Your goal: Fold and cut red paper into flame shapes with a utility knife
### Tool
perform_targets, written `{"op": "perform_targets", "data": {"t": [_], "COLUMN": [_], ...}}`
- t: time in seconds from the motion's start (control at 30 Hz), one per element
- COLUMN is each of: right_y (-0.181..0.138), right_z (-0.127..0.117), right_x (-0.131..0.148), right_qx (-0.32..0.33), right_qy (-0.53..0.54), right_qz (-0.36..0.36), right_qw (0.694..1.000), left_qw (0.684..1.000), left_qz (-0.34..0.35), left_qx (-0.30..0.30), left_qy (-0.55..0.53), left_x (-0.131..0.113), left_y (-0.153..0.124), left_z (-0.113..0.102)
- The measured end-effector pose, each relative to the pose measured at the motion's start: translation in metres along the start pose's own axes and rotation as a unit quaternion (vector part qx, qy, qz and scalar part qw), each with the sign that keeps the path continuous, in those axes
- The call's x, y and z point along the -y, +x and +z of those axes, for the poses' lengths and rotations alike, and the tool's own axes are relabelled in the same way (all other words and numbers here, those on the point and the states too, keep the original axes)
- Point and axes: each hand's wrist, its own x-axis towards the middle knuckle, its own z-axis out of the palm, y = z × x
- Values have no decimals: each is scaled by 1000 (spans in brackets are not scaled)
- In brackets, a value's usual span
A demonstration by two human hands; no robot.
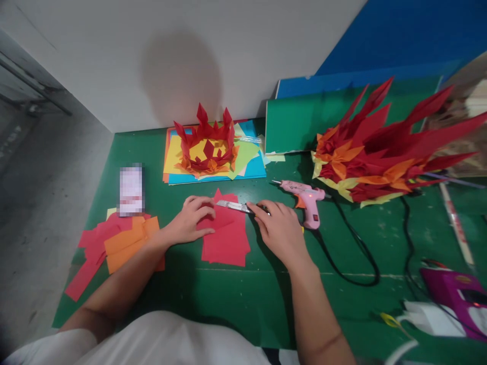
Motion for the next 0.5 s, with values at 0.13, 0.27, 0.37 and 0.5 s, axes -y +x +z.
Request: {"op": "perform_targets", "data": {"t": [0.13, 0.27, 0.37, 0.5], "right_y": [-1, -1, -1, -2], "right_z": [1, 1, 4, 8], "right_x": [-2, -2, 0, 1], "right_qx": [-8, -20, -19, -10], "right_qy": [30, 64, 75, 87], "right_qz": [-25, -38, -34, -28], "right_qw": [999, 997, 996, 996], "left_qw": [1000, 1000, 1000, 999], "left_qz": [2, 9, 1, -27], "left_qx": [6, 17, 21, 16], "left_qy": [5, 9, 7, 7], "left_x": [-1, -1, -2, -1], "left_y": [0, 0, 2, 4], "left_z": [-1, -1, 0, 4]}}
